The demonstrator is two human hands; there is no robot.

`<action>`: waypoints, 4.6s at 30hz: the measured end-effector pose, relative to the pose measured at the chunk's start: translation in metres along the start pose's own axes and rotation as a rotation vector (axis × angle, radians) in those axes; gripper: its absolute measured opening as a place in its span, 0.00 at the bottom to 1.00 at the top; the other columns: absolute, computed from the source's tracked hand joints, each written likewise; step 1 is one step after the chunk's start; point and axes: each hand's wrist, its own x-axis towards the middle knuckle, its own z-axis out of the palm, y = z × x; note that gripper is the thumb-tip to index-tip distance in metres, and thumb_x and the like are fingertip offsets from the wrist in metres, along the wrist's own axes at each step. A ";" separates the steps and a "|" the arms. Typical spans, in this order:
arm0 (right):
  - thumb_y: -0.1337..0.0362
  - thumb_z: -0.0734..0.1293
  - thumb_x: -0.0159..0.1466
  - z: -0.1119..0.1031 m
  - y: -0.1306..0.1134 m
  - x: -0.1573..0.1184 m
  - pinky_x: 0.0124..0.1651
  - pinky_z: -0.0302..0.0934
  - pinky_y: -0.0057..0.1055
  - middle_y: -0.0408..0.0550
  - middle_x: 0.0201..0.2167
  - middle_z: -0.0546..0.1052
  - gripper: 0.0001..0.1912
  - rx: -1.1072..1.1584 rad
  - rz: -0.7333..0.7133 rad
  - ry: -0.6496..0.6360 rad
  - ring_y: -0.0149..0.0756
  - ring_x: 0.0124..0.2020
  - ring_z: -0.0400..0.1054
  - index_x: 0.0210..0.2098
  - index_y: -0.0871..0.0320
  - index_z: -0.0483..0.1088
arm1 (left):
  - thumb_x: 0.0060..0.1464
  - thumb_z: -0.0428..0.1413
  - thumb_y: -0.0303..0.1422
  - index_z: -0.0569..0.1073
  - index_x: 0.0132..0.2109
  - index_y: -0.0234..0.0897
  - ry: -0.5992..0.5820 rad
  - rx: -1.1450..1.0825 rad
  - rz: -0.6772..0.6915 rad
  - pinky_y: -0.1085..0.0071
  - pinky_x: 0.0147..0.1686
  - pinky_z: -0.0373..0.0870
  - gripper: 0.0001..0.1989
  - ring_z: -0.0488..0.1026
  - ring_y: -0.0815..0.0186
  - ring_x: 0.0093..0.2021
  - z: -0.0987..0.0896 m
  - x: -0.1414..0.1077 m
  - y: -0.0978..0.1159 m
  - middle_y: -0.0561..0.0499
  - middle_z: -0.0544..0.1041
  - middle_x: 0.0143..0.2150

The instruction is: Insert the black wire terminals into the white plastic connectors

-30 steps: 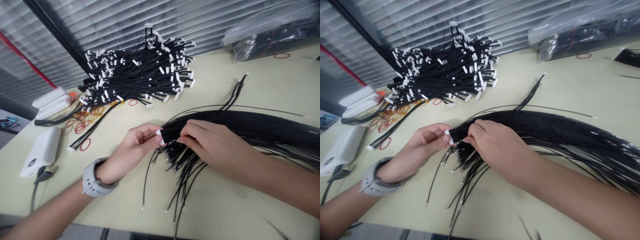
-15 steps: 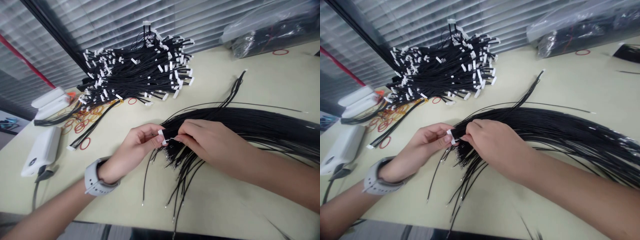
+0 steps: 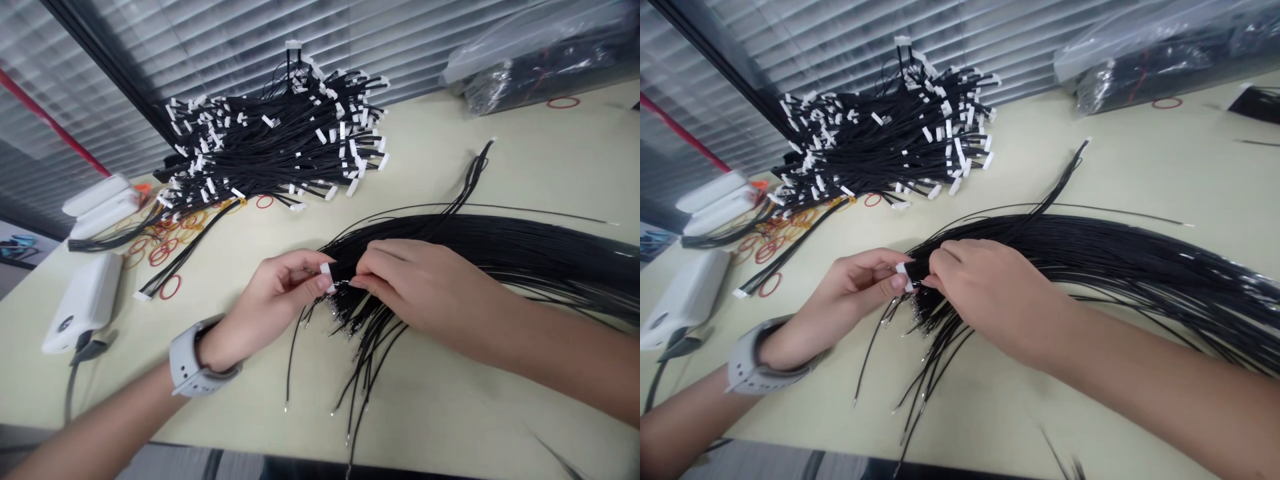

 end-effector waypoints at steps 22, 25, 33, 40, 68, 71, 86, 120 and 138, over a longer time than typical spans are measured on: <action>0.65 0.57 0.66 0.001 -0.004 0.001 0.28 0.52 0.28 0.44 0.24 0.68 0.13 0.049 0.059 0.002 0.31 0.25 0.62 0.27 0.61 0.66 | 0.52 0.57 0.25 0.74 0.38 0.35 -0.002 -0.003 0.005 0.77 0.27 0.65 0.05 0.68 0.72 0.27 0.001 0.002 -0.001 0.54 0.74 0.28; 0.65 0.57 0.66 0.000 -0.005 0.002 0.28 0.52 0.28 0.44 0.24 0.68 0.13 0.064 0.074 0.000 0.31 0.25 0.62 0.27 0.61 0.66 | 0.52 0.57 0.26 0.74 0.39 0.36 -0.014 -0.001 0.003 0.78 0.28 0.65 0.06 0.68 0.73 0.28 0.000 0.002 -0.001 0.54 0.74 0.28; 0.66 0.57 0.65 0.000 -0.006 0.002 0.28 0.51 0.29 0.44 0.24 0.68 0.12 0.079 0.077 -0.021 0.31 0.25 0.62 0.28 0.62 0.66 | 0.52 0.56 0.26 0.73 0.39 0.36 -0.011 -0.007 -0.020 0.79 0.29 0.65 0.05 0.68 0.74 0.29 0.000 0.001 -0.001 0.54 0.74 0.29; 0.68 0.58 0.65 -0.001 -0.005 0.000 0.28 0.50 0.29 0.43 0.23 0.66 0.11 0.048 0.038 -0.020 0.32 0.24 0.60 0.27 0.60 0.65 | 0.52 0.57 0.27 0.73 0.40 0.36 -0.002 0.016 -0.017 0.80 0.30 0.65 0.06 0.68 0.74 0.30 -0.001 0.000 -0.002 0.54 0.75 0.30; 0.67 0.56 0.65 0.006 -0.007 0.002 0.28 0.53 0.30 0.46 0.24 0.68 0.13 0.123 0.048 0.043 0.32 0.25 0.62 0.27 0.63 0.66 | 0.53 0.56 0.27 0.73 0.39 0.34 -0.041 -0.031 -0.034 0.80 0.31 0.65 0.06 0.68 0.74 0.31 0.000 0.001 -0.003 0.52 0.75 0.31; 0.67 0.57 0.65 0.006 -0.007 0.002 0.28 0.53 0.29 0.45 0.24 0.67 0.13 0.139 0.035 0.043 0.31 0.25 0.61 0.27 0.63 0.66 | 0.53 0.56 0.27 0.73 0.39 0.33 -0.059 -0.025 -0.038 0.78 0.31 0.65 0.05 0.69 0.72 0.32 0.000 0.001 -0.004 0.52 0.74 0.31; 0.69 0.57 0.64 0.010 -0.007 0.003 0.28 0.52 0.27 0.45 0.23 0.67 0.12 0.189 0.011 0.078 0.30 0.26 0.60 0.26 0.63 0.66 | 0.52 0.57 0.26 0.75 0.40 0.35 -0.066 -0.069 -0.027 0.78 0.32 0.67 0.07 0.71 0.72 0.32 -0.001 0.003 -0.006 0.52 0.77 0.32; 0.80 0.55 0.57 0.004 -0.011 0.002 0.26 0.49 0.21 0.38 0.23 0.64 0.11 0.478 0.050 0.058 0.24 0.23 0.56 0.27 0.58 0.56 | 0.48 0.60 0.26 0.75 0.33 0.32 -0.058 -0.188 -0.064 0.76 0.33 0.70 0.03 0.72 0.71 0.30 -0.001 0.002 -0.005 0.51 0.77 0.29; 0.70 0.58 0.64 -0.017 0.006 0.005 0.38 0.58 0.30 0.46 0.31 0.71 0.10 0.140 -0.145 0.048 0.32 0.33 0.63 0.30 0.60 0.70 | 0.51 0.57 0.26 0.73 0.38 0.32 0.007 -0.119 -0.011 0.76 0.30 0.65 0.05 0.68 0.72 0.28 -0.004 0.005 -0.001 0.53 0.74 0.28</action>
